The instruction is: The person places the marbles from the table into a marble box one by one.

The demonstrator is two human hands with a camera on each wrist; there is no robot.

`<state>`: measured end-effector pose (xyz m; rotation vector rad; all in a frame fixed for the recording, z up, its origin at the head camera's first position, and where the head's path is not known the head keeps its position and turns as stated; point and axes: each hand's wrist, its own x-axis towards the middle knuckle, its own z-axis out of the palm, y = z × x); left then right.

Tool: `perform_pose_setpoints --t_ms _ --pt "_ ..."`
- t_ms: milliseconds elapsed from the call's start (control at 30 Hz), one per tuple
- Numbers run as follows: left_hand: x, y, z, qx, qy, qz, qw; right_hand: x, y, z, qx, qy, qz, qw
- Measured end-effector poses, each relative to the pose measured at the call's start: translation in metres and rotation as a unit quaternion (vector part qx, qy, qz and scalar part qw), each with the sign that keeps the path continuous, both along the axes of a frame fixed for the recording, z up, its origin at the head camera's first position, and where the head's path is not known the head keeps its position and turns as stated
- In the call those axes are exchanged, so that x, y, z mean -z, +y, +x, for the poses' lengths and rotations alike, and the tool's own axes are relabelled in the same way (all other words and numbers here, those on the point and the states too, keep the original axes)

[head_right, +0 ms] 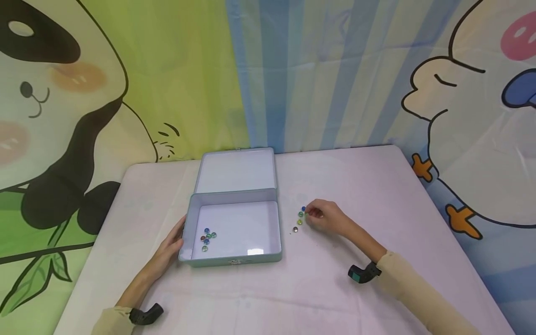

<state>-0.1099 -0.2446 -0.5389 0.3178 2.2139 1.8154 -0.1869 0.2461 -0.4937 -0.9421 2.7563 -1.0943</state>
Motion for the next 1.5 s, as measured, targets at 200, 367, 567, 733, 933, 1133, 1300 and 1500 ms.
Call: perform_pose_setpoints --t_ms 200,367,567,733,933,1133,1300,1500 --pt "0.0 -0.001 0.0 0.004 -0.001 0.005 1.0 -0.022 -0.013 -0.003 -0.013 -0.032 -0.045 0.998" --pt "0.0 -0.002 0.0 0.002 0.0 0.003 1.0 -0.042 -0.033 -0.008 -0.029 -0.06 -0.066 0.996" --pt "0.0 -0.003 0.0 -0.002 -0.001 -0.013 0.9999 -0.055 -0.064 -0.017 -0.053 -0.078 -0.081 0.992" --pt "0.001 -0.002 0.001 0.001 -0.009 -0.009 0.9999 -0.064 -0.098 -0.027 -0.071 -0.097 -0.086 0.989" --pt "0.002 -0.001 0.001 0.008 -0.006 0.003 0.9999 -0.071 -0.143 -0.041 -0.123 -0.106 -0.065 0.985" --pt "0.001 -0.002 -0.001 0.015 0.005 -0.003 0.9999 -0.069 -0.187 -0.056 -0.181 -0.127 -0.031 0.975" --pt "0.001 -0.002 -0.001 0.011 0.002 -0.002 0.9999 -0.059 -0.222 -0.062 -0.216 -0.13 0.002 0.968" --pt "0.001 0.001 -0.001 0.006 -0.009 0.008 0.9999 -0.044 -0.253 -0.063 -0.231 -0.126 0.054 0.963"
